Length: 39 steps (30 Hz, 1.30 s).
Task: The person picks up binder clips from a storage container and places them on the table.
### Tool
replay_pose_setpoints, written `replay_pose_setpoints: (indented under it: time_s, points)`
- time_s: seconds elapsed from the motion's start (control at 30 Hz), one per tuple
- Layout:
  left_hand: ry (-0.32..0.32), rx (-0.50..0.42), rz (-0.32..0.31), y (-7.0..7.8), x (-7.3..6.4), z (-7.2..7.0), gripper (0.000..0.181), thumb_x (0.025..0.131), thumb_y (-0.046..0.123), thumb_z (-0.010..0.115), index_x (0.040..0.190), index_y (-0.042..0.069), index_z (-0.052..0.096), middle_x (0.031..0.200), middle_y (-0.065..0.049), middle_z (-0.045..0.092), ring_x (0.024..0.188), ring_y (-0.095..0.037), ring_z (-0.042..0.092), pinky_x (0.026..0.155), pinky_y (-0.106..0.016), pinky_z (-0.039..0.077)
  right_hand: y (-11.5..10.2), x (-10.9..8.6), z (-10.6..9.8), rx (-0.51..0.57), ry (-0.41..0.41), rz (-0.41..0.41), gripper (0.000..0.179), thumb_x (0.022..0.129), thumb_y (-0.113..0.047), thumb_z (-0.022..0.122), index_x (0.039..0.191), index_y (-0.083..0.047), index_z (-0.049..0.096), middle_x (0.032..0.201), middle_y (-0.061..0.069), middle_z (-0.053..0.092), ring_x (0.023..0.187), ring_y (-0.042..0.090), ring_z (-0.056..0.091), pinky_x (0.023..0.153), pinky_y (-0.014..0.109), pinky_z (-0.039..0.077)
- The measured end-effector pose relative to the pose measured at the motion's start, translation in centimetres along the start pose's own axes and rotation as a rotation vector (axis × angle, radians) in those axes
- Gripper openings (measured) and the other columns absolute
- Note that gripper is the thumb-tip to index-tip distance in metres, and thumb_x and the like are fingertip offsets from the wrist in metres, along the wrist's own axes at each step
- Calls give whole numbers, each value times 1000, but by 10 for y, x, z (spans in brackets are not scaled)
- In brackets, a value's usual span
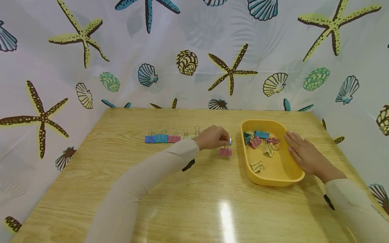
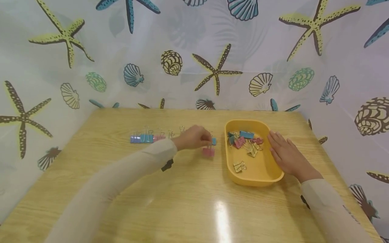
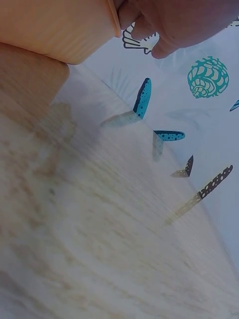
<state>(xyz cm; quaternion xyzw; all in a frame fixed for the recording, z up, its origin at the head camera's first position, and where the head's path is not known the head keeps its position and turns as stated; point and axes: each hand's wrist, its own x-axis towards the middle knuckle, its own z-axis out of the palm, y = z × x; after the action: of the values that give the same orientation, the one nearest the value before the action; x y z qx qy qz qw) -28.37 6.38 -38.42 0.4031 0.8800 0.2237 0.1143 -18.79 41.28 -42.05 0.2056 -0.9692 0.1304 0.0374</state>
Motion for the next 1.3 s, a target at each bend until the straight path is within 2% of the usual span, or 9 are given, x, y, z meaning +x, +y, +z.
replay_pose_setpoints:
  time_s: [0.17,0.6,0.87,1.07,1.3]
  points:
    - [-7,-6,-30,-2,0,9,15,95,16,62,98,8,74,87,1,69,71,-9,60,68,-23,48,1,1,1,2,0,3,51,106,-18,33,147,10,21,155,28,15,144,43,6,113,60,2]
    - [-1,10,-43,-4,-1,23,13,95,17,62,97,13,74,90,2,70,77,-7,61,71,-21,49,1,1,0,10,9,-8,50,106,-17,32,147,11,21,154,29,14,144,42,5,112,60,3]
    - [-7,-8,-49,-8,1,30,13,95,18,62,96,12,74,88,3,70,74,-5,62,68,-20,49,1,1,0,4,-7,4,52,106,-17,34,147,10,20,155,28,13,144,42,4,111,62,4]
    - [3,-18,-51,-8,1,33,14,95,18,62,98,11,74,90,1,71,74,-7,63,68,-21,50,2,1,1,-5,-14,10,52,106,-18,34,148,9,20,155,27,12,145,40,2,111,62,4]
    - [3,-9,-64,-6,0,31,16,95,18,61,101,10,74,93,0,72,76,-7,64,70,-21,50,2,1,1,1,-1,-8,52,106,-18,34,147,10,20,155,28,13,145,41,3,114,57,1]
